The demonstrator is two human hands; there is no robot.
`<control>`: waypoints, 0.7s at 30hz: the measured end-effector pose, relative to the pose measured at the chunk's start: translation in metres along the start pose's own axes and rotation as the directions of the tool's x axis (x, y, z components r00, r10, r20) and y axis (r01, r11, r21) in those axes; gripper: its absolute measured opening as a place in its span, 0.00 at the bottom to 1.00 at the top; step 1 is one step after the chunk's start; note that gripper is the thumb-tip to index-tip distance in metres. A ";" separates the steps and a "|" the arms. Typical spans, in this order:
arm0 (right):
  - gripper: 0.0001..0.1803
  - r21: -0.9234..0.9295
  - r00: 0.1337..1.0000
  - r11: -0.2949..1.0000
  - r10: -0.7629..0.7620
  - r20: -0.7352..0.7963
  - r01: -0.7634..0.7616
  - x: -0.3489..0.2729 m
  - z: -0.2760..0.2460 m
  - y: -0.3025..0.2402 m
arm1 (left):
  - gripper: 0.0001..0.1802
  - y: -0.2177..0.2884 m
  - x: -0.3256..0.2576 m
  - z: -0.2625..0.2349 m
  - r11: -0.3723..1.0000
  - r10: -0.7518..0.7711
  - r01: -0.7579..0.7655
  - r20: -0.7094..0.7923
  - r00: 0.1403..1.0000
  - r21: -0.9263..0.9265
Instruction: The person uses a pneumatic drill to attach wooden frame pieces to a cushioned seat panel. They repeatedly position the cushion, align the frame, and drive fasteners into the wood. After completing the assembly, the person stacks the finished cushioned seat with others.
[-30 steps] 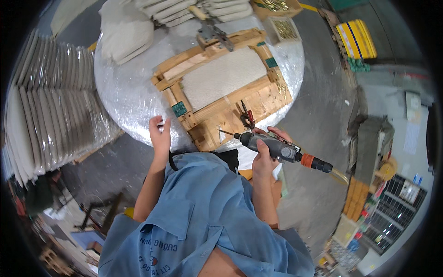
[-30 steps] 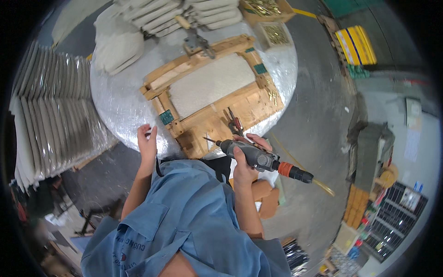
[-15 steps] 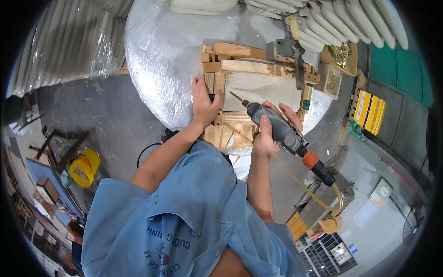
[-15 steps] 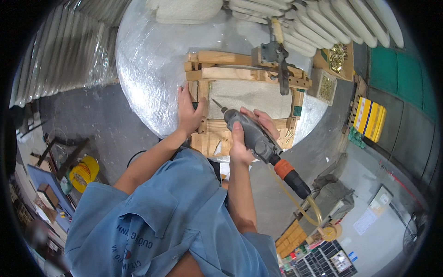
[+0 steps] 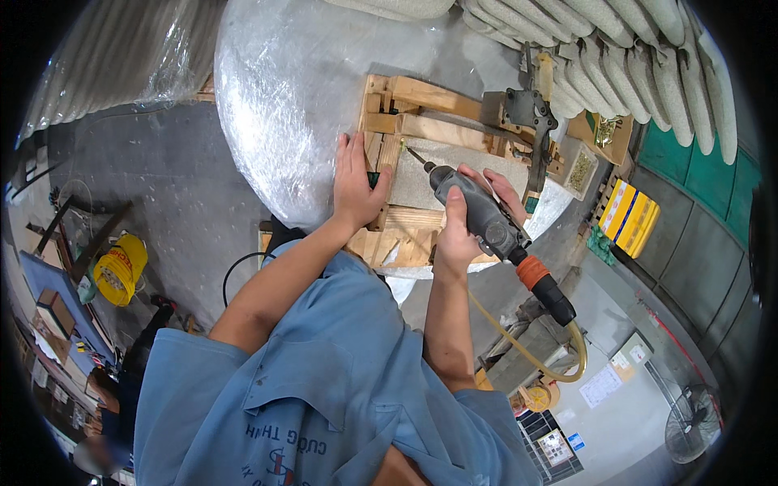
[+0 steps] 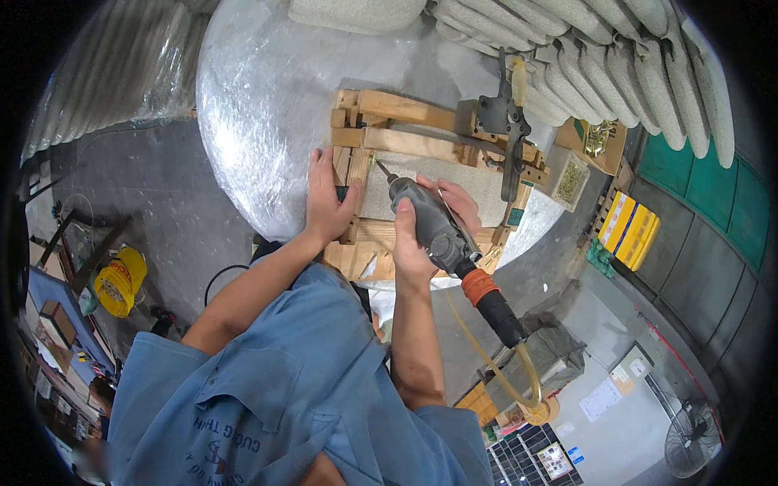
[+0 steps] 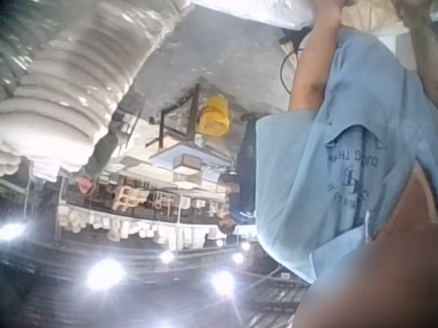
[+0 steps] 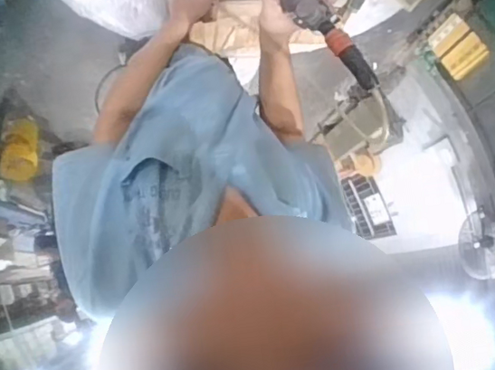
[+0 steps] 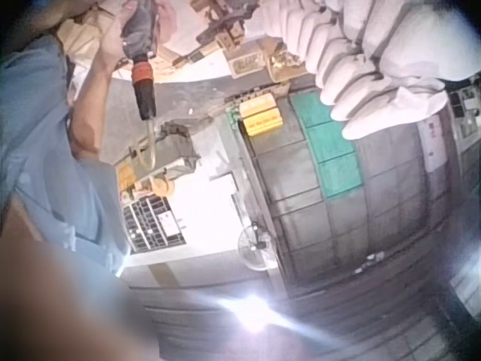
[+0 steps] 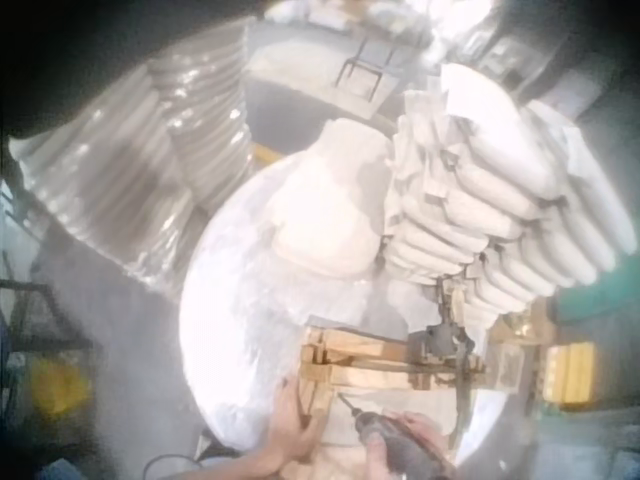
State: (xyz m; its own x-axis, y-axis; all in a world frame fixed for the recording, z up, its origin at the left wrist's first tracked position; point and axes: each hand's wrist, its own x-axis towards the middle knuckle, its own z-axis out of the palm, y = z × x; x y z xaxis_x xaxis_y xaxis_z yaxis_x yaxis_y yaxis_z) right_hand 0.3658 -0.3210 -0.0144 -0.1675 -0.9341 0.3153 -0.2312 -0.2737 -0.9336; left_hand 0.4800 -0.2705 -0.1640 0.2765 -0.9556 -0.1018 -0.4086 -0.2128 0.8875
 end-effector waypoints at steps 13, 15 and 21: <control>0.32 -0.050 1.000 0.999 -0.019 0.018 0.019 0.002 0.003 -0.001 | 0.44 -0.001 0.001 0.000 0.999 0.032 -0.032 -0.010 0.999 -0.020; 0.32 -0.060 0.999 0.997 -0.035 0.037 0.037 0.001 0.004 0.002 | 0.44 -0.001 0.001 0.000 0.999 0.031 -0.031 -0.009 0.999 -0.023; 0.32 -0.068 0.998 0.997 -0.024 0.064 0.029 0.003 0.006 -0.001 | 0.44 -0.001 0.001 0.000 0.999 0.027 -0.027 -0.014 1.000 -0.022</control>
State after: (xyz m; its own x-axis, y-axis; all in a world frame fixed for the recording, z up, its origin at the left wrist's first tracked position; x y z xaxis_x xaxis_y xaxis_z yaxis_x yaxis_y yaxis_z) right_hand 0.3716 -0.3251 -0.0133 -0.1005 -0.9398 0.3265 -0.3002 -0.2842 -0.9106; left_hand 0.4803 -0.2717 -0.1649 0.2779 -0.9579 -0.0717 -0.3967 -0.1824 0.8996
